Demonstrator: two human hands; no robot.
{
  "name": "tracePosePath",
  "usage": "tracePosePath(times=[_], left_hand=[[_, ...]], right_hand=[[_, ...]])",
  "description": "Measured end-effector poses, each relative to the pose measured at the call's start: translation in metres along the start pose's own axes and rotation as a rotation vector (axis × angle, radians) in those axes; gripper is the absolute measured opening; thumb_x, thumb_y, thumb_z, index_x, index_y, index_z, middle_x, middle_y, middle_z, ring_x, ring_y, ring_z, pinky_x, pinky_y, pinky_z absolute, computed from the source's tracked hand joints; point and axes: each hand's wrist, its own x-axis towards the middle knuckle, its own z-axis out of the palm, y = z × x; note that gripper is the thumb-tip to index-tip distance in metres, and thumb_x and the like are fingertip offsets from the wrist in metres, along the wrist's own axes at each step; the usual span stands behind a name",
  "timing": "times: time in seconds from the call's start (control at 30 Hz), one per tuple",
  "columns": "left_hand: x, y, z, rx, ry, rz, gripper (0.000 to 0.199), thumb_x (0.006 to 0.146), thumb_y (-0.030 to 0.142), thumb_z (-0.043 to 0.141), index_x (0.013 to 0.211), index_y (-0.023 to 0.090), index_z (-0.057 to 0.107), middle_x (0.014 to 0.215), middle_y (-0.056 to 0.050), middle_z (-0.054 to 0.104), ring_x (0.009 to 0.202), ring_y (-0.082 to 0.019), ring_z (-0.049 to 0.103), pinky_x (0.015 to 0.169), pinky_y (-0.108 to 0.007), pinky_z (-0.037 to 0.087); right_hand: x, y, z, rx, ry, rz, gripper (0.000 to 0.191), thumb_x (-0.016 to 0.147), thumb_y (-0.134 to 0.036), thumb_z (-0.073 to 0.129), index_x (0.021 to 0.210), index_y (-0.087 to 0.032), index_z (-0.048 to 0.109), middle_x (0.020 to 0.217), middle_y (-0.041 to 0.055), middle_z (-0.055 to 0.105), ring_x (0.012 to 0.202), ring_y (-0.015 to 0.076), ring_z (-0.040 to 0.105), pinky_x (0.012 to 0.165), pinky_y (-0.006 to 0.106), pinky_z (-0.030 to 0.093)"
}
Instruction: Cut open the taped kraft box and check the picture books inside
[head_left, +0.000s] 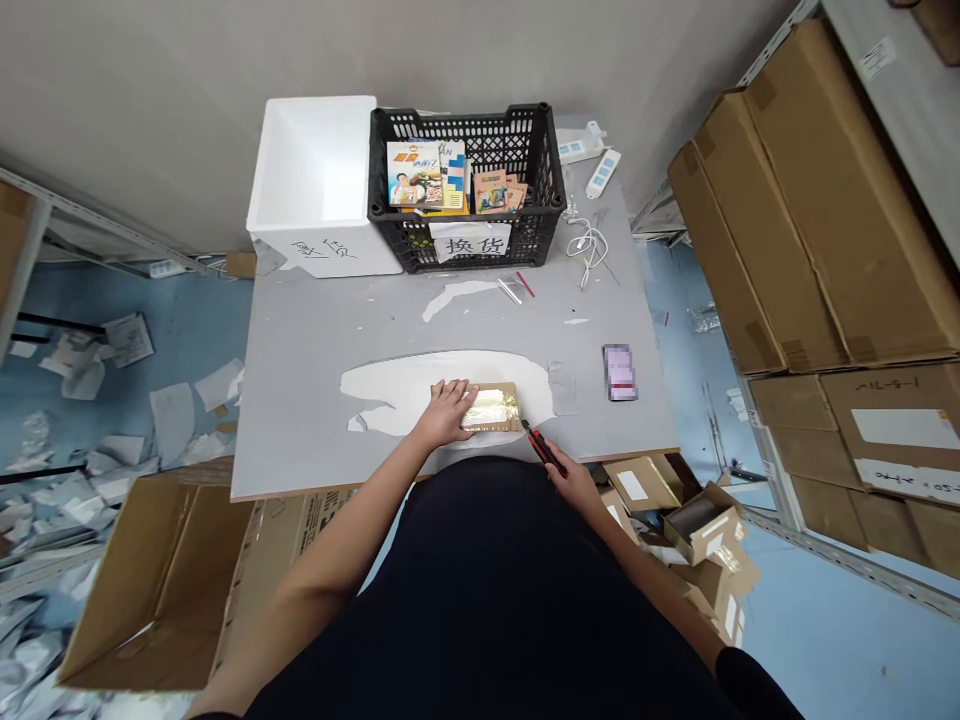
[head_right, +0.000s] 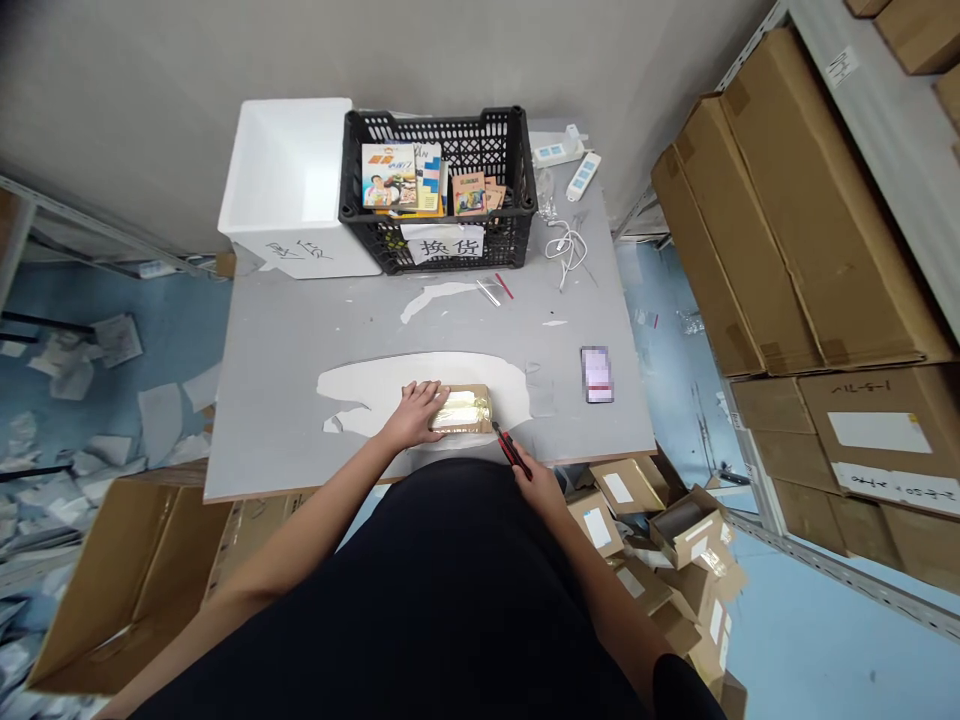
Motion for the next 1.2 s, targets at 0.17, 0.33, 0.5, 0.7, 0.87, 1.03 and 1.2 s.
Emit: tracePosePath(times=[0.17,0.33,0.5,0.7,0.87,1.03,1.2], left_hand=[[-0.002,-0.001,0.002,-0.009,0.001,0.014,0.094,0.069,0.050,0.068,0.147,0.015,0.029,0.149,-0.020,0.033,0.140,-0.035,0.024,0.115,-0.054,0.009],[-0.003,0.000,0.000,-0.005,-0.008,0.012,0.096,0.068,0.049,0.069,0.148,0.016,0.028,0.149,-0.020,0.033,0.140,-0.036,0.023,0.115,-0.055,0.009],[-0.002,0.001,-0.002,-0.001,-0.010,0.009,0.096,0.069,0.049,0.069,0.149,0.016,0.027,0.149,-0.020,0.034,0.140,-0.036,0.024,0.114,-0.055,0.010],[0.000,0.001,-0.002,-0.002,-0.014,0.002,0.094,0.070,0.049,0.069,0.148,0.016,0.028,0.148,-0.019,0.034,0.139,-0.035,0.024,0.115,-0.055,0.010],[0.002,0.001,-0.003,-0.006,-0.019,0.001,0.095,0.069,0.049,0.069,0.148,0.015,0.028,0.148,-0.021,0.034,0.139,-0.036,0.025,0.114,-0.054,0.010],[0.001,0.002,-0.002,0.001,-0.017,-0.011,0.096,0.068,0.048,0.069,0.148,0.016,0.028,0.148,-0.020,0.034,0.138,-0.036,0.025,0.114,-0.055,0.011],[0.001,0.001,0.002,0.013,-0.010,-0.025,0.096,0.067,0.049,0.070,0.147,0.016,0.031,0.148,-0.020,0.034,0.138,-0.037,0.025,0.114,-0.055,0.011]], right_hand=[[0.006,0.003,0.006,0.198,0.068,0.127,0.061,0.087,-0.041,0.047,0.146,-0.025,0.040,0.073,-0.0010,0.066,0.044,0.0112,0.052,0.046,0.024,0.049],[0.022,0.000,0.009,0.236,0.036,0.157,0.061,0.087,-0.040,0.048,0.146,-0.027,0.039,0.072,-0.0026,0.063,0.043,0.0090,0.050,0.039,0.019,0.043],[0.023,-0.005,0.004,0.103,0.001,0.136,0.059,0.089,-0.038,0.044,0.146,-0.025,0.040,0.073,-0.0016,0.066,0.045,0.0102,0.053,0.048,0.022,0.048],[0.020,-0.025,-0.009,-0.060,0.028,0.050,0.054,0.088,-0.033,0.047,0.142,-0.030,0.047,0.093,0.0024,0.073,0.067,0.0170,0.066,0.070,0.028,0.054],[0.028,-0.032,-0.012,0.017,-0.034,0.150,0.055,0.091,-0.033,0.045,0.146,-0.031,0.041,0.075,-0.0009,0.068,0.045,0.0109,0.054,0.050,0.023,0.049],[0.028,-0.031,-0.013,0.100,-0.099,0.182,0.057,0.091,-0.032,0.046,0.147,-0.032,0.037,0.065,-0.0041,0.058,0.040,0.0081,0.047,0.038,0.018,0.038],[0.023,-0.027,-0.020,0.120,-0.153,0.158,0.058,0.090,-0.031,0.048,0.147,-0.030,0.038,0.066,-0.0040,0.059,0.041,0.0078,0.047,0.040,0.019,0.040]])
